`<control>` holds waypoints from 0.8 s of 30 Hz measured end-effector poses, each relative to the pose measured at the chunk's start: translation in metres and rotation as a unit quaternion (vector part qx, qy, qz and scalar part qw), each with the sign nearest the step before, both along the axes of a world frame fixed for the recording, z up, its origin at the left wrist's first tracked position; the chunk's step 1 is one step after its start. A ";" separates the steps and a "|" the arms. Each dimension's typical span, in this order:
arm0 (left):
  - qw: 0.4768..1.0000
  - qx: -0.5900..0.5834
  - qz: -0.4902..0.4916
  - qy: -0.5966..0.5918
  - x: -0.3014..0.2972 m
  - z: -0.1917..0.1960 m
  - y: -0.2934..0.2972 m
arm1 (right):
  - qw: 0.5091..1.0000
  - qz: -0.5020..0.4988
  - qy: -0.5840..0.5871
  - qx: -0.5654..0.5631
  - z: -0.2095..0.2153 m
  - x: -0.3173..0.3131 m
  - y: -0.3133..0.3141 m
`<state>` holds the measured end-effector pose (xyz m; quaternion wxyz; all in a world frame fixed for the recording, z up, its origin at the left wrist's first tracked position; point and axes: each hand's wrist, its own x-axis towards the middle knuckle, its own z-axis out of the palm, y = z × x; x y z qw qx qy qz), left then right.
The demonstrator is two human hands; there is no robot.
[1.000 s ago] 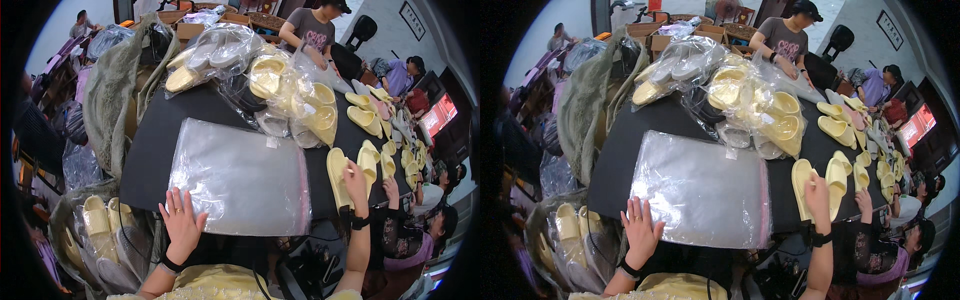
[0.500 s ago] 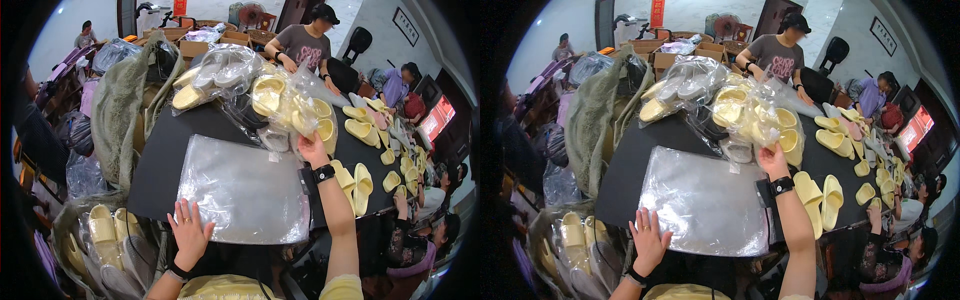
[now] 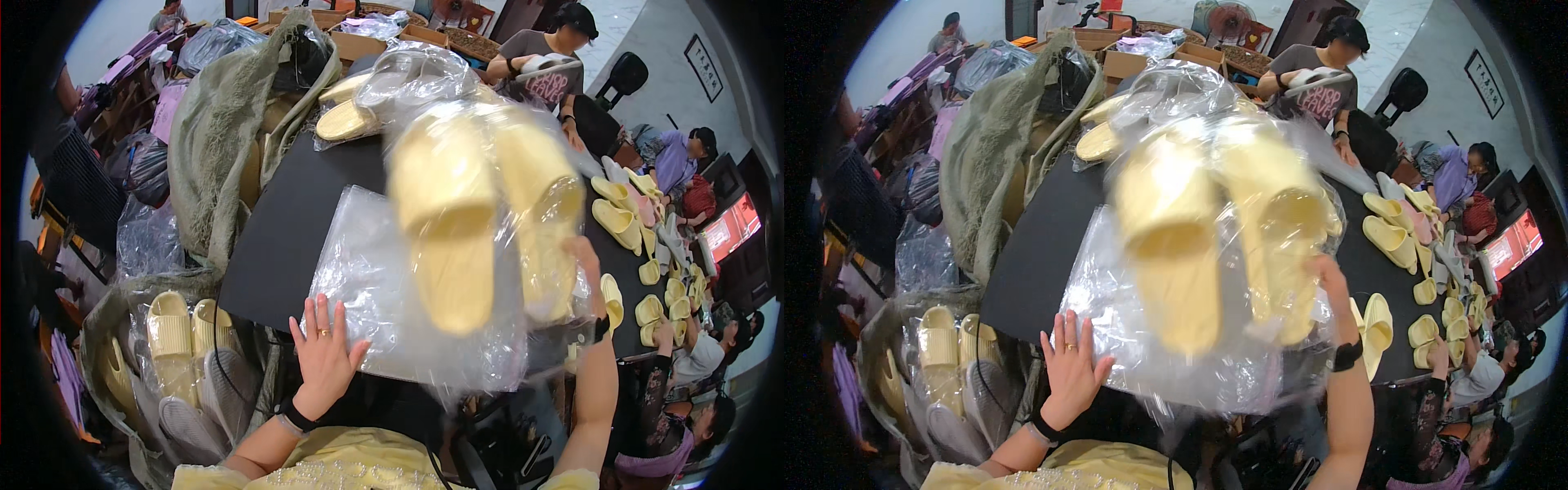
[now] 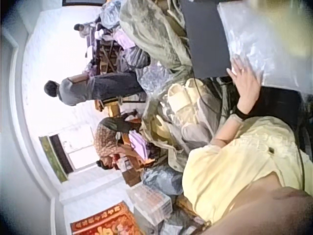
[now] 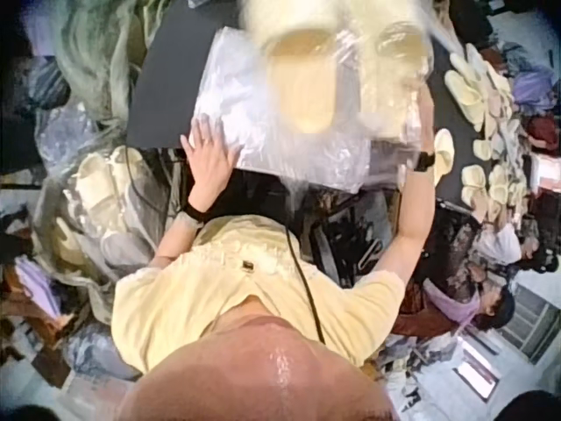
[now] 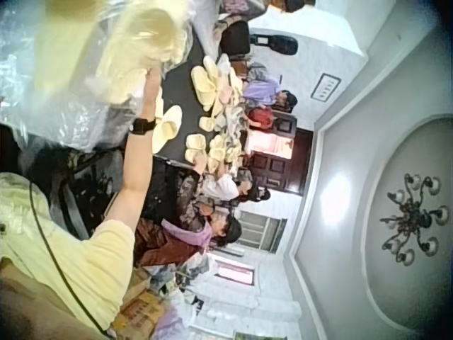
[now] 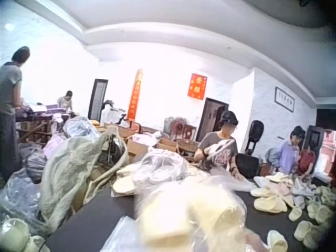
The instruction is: Sorting and putting pairs of slippers into plastic bags at a shared work table.
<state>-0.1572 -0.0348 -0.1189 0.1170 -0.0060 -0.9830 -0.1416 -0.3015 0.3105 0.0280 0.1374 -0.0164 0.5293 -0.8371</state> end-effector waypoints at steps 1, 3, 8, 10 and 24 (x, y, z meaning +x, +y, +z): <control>1.000 -0.002 0.002 -0.002 0.001 -0.001 0.000 | 0.998 0.058 -0.003 0.014 0.002 0.000 -0.019; 1.000 -0.018 0.007 -0.009 0.001 -0.001 0.000 | 0.993 0.115 -0.004 0.027 0.000 -0.008 -0.044; 1.000 -0.012 0.000 -0.015 0.002 0.000 0.002 | 0.969 0.167 -0.059 0.170 -0.059 -0.051 -0.054; 0.999 -0.003 -0.008 -0.042 0.003 0.001 0.000 | 0.970 0.168 -0.055 0.165 -0.052 -0.044 -0.052; 0.814 0.552 0.122 0.136 -0.022 0.023 -0.051 | 0.889 0.009 0.064 0.453 -0.072 0.017 0.023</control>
